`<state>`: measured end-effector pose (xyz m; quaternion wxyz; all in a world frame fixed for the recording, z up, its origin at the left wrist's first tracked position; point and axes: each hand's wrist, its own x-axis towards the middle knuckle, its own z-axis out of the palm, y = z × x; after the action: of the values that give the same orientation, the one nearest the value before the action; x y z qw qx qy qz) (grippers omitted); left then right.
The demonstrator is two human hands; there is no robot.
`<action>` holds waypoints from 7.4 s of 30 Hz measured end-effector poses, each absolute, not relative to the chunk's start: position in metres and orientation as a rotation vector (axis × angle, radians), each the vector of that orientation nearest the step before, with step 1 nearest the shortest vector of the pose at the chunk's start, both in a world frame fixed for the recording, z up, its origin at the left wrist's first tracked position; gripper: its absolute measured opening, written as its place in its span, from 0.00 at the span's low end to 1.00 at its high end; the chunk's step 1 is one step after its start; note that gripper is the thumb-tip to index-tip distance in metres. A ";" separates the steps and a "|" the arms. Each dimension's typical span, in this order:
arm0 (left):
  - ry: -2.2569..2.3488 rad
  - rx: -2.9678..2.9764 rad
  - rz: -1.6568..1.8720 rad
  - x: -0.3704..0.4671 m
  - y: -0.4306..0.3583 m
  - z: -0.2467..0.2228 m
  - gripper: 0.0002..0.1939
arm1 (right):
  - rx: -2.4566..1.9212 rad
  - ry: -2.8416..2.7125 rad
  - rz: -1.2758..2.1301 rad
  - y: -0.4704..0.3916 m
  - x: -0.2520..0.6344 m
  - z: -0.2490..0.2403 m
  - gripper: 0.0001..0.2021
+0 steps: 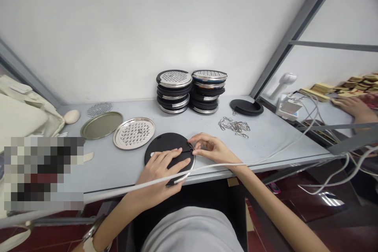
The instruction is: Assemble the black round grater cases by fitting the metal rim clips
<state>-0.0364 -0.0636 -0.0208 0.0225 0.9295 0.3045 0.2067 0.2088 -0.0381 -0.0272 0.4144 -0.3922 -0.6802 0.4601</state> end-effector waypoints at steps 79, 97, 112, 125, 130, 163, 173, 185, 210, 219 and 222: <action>0.951 2.871 0.620 -0.036 -0.064 -0.020 0.24 | -1.013 -1.680 1.136 -0.040 0.207 -0.027 0.19; 0.949 2.881 0.646 -0.036 -0.064 -0.020 0.25 | -1.009 -1.696 1.111 -0.039 0.207 -0.028 0.19; 0.944 2.875 0.659 -0.036 -0.064 -0.019 0.25 | -1.043 -1.726 1.083 -0.041 0.208 -0.024 0.19; 0.943 2.882 0.636 -0.037 -0.063 -0.019 0.24 | -1.034 -1.731 1.083 -0.040 0.207 -0.023 0.16; 0.949 2.881 0.628 -0.037 -0.064 -0.019 0.24 | -1.032 -1.728 1.081 -0.040 0.207 -0.024 0.16; 0.947 2.878 0.640 -0.038 -0.064 -0.020 0.24 | -1.019 -1.734 1.080 -0.039 0.209 -0.026 0.14; 0.949 2.883 0.634 -0.036 -0.062 -0.021 0.24 | -1.025 -1.743 1.069 -0.039 0.208 -0.025 0.14; 0.950 2.870 0.635 -0.037 -0.064 -0.020 0.24 | -1.030 -1.747 1.081 -0.040 0.208 -0.025 0.14; 0.941 2.875 0.643 -0.037 -0.064 -0.019 0.25 | -1.000 -1.767 1.032 -0.038 0.208 -0.026 0.13; 0.946 2.874 0.658 -0.037 -0.064 -0.019 0.24 | -0.952 -1.695 1.076 -0.037 0.206 -0.027 0.10; 0.944 2.873 0.652 -0.037 -0.064 -0.019 0.24 | -0.939 -1.681 1.086 -0.037 0.205 -0.027 0.10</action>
<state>-0.0368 -0.0640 -0.0190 0.0242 0.9284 0.3050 0.2108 0.2052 -0.0373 -0.0275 0.4486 -0.3797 -0.6796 0.4391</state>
